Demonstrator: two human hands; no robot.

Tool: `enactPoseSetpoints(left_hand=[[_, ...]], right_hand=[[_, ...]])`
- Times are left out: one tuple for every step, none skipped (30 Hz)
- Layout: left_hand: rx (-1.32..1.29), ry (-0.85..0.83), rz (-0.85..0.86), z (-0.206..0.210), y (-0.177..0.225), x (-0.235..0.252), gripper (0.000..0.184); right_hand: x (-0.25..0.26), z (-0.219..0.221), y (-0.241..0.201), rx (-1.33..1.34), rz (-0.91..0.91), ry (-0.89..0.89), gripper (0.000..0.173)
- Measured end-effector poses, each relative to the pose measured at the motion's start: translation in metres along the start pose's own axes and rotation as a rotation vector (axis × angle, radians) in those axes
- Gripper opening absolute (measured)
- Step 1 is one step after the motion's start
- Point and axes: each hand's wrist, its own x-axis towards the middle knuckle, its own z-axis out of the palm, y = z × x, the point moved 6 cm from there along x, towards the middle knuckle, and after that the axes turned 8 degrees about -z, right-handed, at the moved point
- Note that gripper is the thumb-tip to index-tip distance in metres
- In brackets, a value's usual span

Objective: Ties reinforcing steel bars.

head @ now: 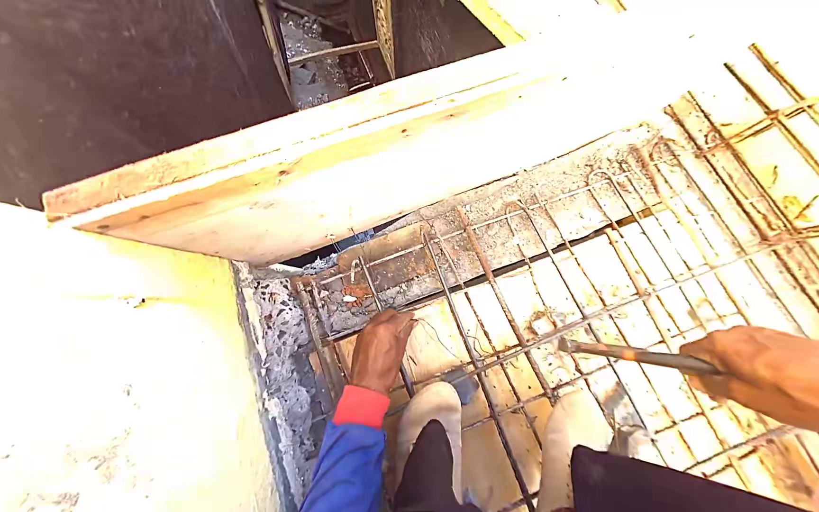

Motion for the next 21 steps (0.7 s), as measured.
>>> enactPoseSetpoints(left_hand=[[0.001, -0.005, -0.033, -0.002, 0.002, 0.006, 0.024], [0.031, -0.010, -0.071, -0.005, 0.006, 0.013, 0.024], [0.078, -0.002, -0.102, -0.007, 0.011, 0.020, 0.024], [0.101, 0.018, -0.130, -0.007, 0.013, 0.027, 0.024], [0.096, 0.043, -0.166, -0.007, 0.013, 0.033, 0.024], [0.081, 0.073, -0.202, -0.007, 0.012, 0.038, 0.024], [0.082, 0.094, -0.232, -0.008, 0.012, 0.043, 0.024], [0.108, 0.096, -0.270, -0.008, 0.014, 0.047, 0.025], [0.150, 0.079, -0.311, -0.008, 0.016, 0.049, 0.025], [0.195, 0.057, -0.354, -0.007, 0.020, 0.050, 0.025], [0.240, 0.039, -0.396, -0.007, 0.023, 0.051, 0.025], [0.280, 0.028, -0.432, -0.007, 0.026, 0.052, 0.025], [0.316, 0.025, -0.459, -0.006, 0.029, 0.051, 0.025], [0.336, 0.027, -0.476, -0.005, 0.030, 0.051, 0.025], [0.340, 0.032, -0.479, -0.004, 0.031, 0.051, 0.025], [0.341, 0.044, -0.466, -0.004, 0.031, 0.051, 0.025], [0.330, 0.062, -0.430, -0.002, 0.029, 0.050, 0.025], [0.315, 0.086, -0.381, 0.000, 0.028, 0.048, 0.025], [0.296, 0.116, -0.329, 0.002, 0.026, 0.046, 0.025], [0.290, 0.139, -0.291, 0.003, 0.025, 0.044, 0.026], [0.286, 0.154, -0.278, 0.003, 0.025, 0.042, 0.026]], right_hand=[[0.015, 0.012, -0.001, 0.013, -0.030, 0.016, 0.027], [0.027, 0.021, -0.005, 0.024, -0.058, 0.028, 0.027], [0.037, 0.029, -0.008, 0.031, -0.075, 0.033, 0.027], [0.045, 0.035, -0.011, 0.030, -0.086, 0.035, 0.027], [0.049, 0.039, -0.013, 0.031, -0.094, 0.029, 0.027], [0.051, 0.042, -0.015, 0.033, -0.100, 0.026, 0.026], [0.053, 0.043, -0.013, 0.033, -0.103, 0.032, 0.026], [0.054, 0.043, -0.010, 0.028, -0.102, 0.047, 0.025], [0.056, 0.043, -0.006, 0.023, -0.095, 0.057, 0.025], [0.058, 0.045, -0.002, 0.015, -0.078, 0.062, 0.025], [0.062, 0.049, 0.002, 0.006, -0.052, 0.058, 0.025], [0.065, 0.053, 0.007, 0.001, -0.019, 0.053, 0.025], [0.070, 0.058, 0.011, -0.001, 0.015, 0.049, 0.026], [0.075, 0.063, 0.016, -0.005, 0.044, 0.050, 0.027], [0.081, 0.069, 0.021, -0.007, 0.069, 0.049, 0.027], [0.086, 0.075, 0.024, -0.002, 0.090, 0.043, 0.027], [0.090, 0.081, 0.026, 0.004, 0.106, 0.035, 0.028], [0.094, 0.087, 0.026, 0.012, 0.115, 0.032, 0.030], [0.098, 0.092, 0.026, 0.017, 0.117, 0.024, 0.029], [0.101, 0.097, 0.026, 0.019, 0.113, 0.010, 0.029], [0.104, 0.101, 0.026, 0.023, 0.106, 0.001, 0.029]])
